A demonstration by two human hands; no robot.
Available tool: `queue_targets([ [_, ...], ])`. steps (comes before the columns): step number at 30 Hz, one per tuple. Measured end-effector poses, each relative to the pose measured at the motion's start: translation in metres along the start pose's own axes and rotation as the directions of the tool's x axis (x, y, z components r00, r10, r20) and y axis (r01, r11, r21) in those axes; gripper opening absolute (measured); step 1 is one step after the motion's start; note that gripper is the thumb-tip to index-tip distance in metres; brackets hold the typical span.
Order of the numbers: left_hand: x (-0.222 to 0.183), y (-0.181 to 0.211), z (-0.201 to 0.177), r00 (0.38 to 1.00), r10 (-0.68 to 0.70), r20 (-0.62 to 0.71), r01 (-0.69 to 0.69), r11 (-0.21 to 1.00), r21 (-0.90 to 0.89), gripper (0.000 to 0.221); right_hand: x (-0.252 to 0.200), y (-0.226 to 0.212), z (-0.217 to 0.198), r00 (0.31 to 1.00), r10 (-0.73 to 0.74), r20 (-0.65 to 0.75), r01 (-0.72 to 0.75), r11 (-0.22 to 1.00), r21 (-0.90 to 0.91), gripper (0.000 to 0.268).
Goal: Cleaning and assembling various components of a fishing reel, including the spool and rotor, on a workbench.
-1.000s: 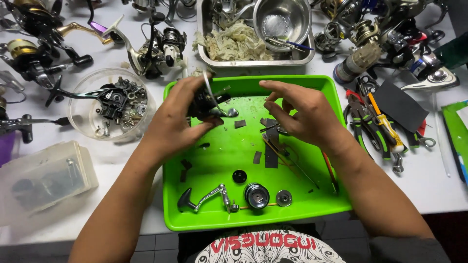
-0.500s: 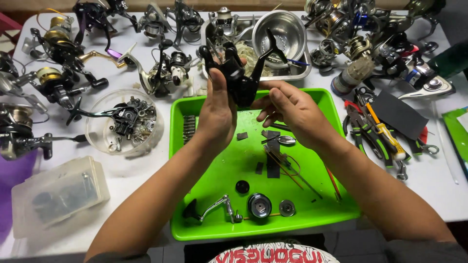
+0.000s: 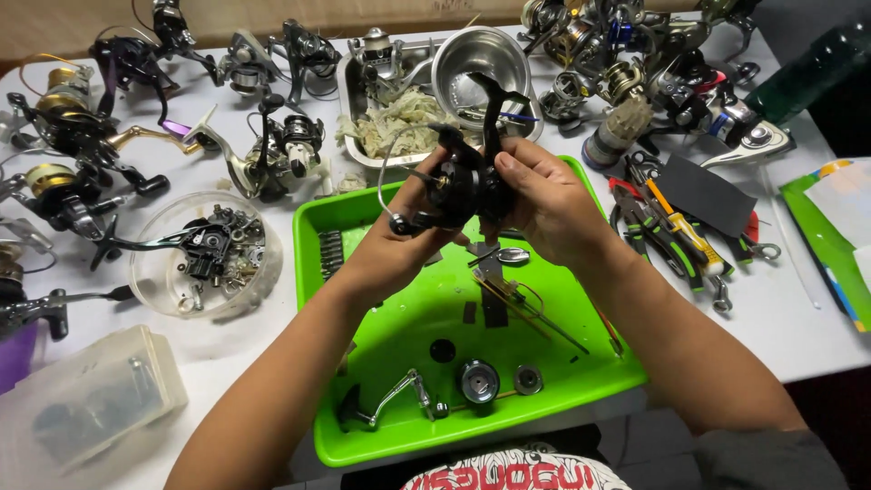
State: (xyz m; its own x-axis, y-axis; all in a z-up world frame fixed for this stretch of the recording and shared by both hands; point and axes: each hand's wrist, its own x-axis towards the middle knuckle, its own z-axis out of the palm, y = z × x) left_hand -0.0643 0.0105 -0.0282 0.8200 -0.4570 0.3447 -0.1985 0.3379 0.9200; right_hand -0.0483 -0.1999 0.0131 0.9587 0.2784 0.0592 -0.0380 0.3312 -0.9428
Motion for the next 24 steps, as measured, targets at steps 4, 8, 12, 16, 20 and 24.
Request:
queue_targets([
  [4,0.007,-0.016,-0.005,0.999,-0.052,0.012,0.053,0.960,-0.275,0.062,0.004,0.000,-0.008,0.998,-0.017,0.054,0.015,0.999,0.033,0.029],
  [8,0.009,-0.030,-0.010,0.996,-0.089,-0.008,0.078,0.913,-0.400,0.054,0.004,0.010,-0.017,0.997,-0.004,0.073,0.001,0.999,0.045,0.028],
  [12,0.003,-0.002,0.002,0.999,-0.025,0.033,0.026,0.999,-0.039,0.078,0.005,0.012,-0.017,0.996,-0.008,0.087,0.002,0.997,0.078,0.029],
  [16,-0.001,0.024,0.021,1.000,0.017,0.021,-0.024,0.925,0.380,0.107,0.002,0.020,-0.002,0.994,0.029,0.103,-0.043,0.989,0.139,0.027],
  [20,0.006,0.008,0.010,0.993,0.069,-0.095,-0.023,0.910,0.414,0.091,0.012,0.035,0.002,0.987,0.064,0.150,-0.088,0.984,0.155,0.023],
  [24,0.008,-0.004,-0.008,0.970,0.179,-0.166,-0.113,0.932,0.343,0.078,0.006,0.029,0.009,0.984,0.098,0.150,-0.099,0.995,0.002,0.029],
])
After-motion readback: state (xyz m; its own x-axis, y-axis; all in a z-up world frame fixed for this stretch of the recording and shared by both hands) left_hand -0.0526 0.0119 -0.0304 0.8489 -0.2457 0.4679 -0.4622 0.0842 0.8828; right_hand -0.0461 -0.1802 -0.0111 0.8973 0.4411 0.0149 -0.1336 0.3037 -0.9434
